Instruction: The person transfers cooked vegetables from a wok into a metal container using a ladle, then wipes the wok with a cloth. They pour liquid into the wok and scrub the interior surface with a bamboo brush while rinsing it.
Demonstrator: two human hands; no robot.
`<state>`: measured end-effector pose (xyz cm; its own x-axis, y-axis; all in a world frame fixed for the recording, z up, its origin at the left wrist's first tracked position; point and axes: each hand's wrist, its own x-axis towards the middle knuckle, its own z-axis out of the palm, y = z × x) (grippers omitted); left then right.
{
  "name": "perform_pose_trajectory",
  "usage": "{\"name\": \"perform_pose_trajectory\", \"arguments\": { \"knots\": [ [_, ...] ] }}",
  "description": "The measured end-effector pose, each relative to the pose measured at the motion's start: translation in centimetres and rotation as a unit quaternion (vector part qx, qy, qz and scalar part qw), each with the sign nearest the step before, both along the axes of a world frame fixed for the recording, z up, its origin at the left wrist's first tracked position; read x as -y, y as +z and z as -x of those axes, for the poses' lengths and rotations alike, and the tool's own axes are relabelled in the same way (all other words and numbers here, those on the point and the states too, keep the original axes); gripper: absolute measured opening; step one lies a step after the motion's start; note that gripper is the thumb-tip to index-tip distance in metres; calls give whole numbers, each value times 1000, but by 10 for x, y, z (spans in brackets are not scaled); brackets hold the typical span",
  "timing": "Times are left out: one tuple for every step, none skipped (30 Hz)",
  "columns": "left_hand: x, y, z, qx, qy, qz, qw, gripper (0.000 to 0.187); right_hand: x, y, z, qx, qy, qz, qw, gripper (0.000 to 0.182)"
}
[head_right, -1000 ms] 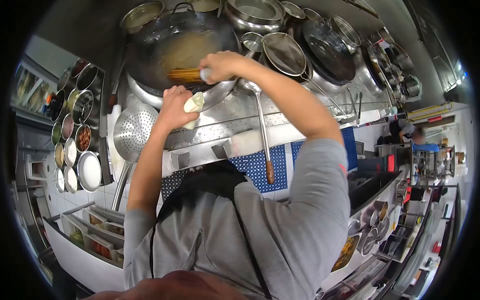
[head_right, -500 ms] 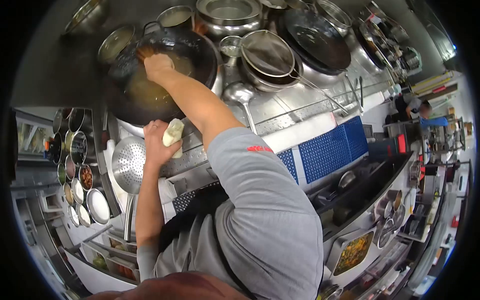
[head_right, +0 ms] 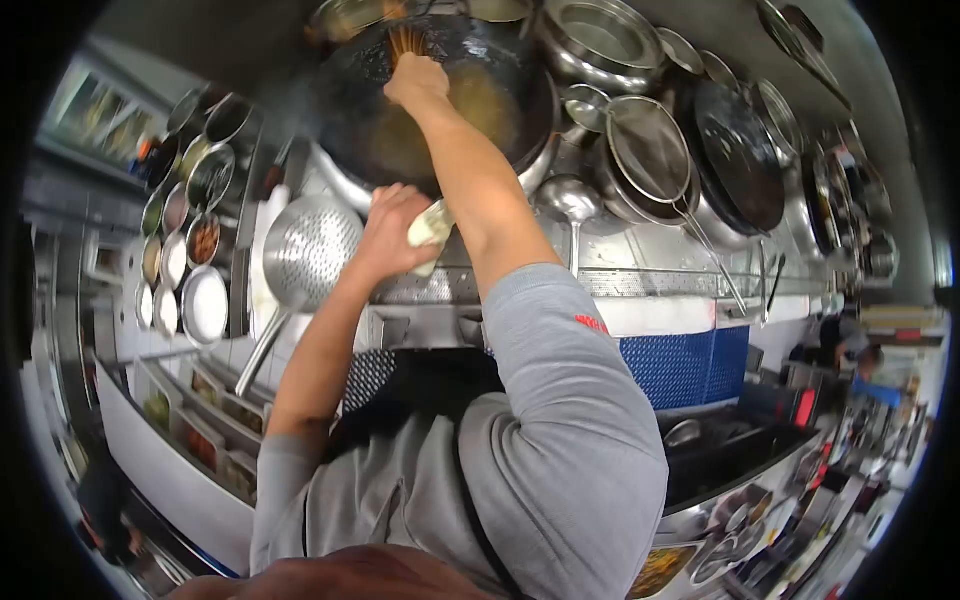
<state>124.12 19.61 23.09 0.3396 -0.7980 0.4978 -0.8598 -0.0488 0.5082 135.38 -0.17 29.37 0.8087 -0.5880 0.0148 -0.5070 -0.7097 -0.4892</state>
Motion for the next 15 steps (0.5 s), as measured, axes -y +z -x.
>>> {"name": "perform_pose_trajectory", "arguments": {
  "knots": [
    [-3, 1, -2, -21, -3, -34, 999, 38, -9, -3, 1, -4, 24, 9, 1000, 38],
    [-4, 1, -5, -14, -6, -5, 1000, 39, -16, -9, 5, -8, 45, 17, 999, 38],
    [-9, -1, -2, -12, -12, 23, 1000, 41, -22, -16, 12, -17, 64, 23, 998, 39],
    [-19, 5, 4, -5, -7, 41, 999, 39, -33, -12, 29, -26, 94, 62, 993, 38],
    [-29, 7, 12, -43, -4, 65, 997, 39, -38, -8, 48, -38, 131, 60, 989, 37],
    [-45, 5, 21, -81, -3, 85, 993, 39, -46, 4, 73, -49, 166, 54, 983, 37],
    [-61, 3, 30, -117, -3, 104, 988, 40, -50, 10, 95, -59, 198, 47, 977, 36],
    [-76, 0, 41, -247, 7, 133, 960, 53, -48, 12, 117, -76, 214, 64, 972, 35],
    [-92, -8, 47, -384, 47, 158, 908, 51, -43, 14, 137, -92, 228, 83, 966, 35],
    [-105, -22, 50, -512, 82, 179, 836, 48, -39, 18, 146, -106, 241, 103, 959, 34],
    [-112, -33, 51, -629, 116, 194, 744, 45, -38, 21, 146, -116, 231, 121, 958, 34],
    [-107, -40, 45, -645, 146, 207, 721, 40, -36, 24, 147, -129, 222, 138, 956, 34],
    [-96, -37, 37, -660, 178, 217, 697, 37, -34, 26, 150, -144, 214, 153, 954, 34],
    [-82, -32, 28, -683, 187, 190, 680, 42, -37, 28, 140, -163, 193, 148, 956, 33],
    [-67, -40, 12, -722, 142, 182, 652, 50, -40, 21, 129, -146, 175, 136, 964, 36]
  ]
}}
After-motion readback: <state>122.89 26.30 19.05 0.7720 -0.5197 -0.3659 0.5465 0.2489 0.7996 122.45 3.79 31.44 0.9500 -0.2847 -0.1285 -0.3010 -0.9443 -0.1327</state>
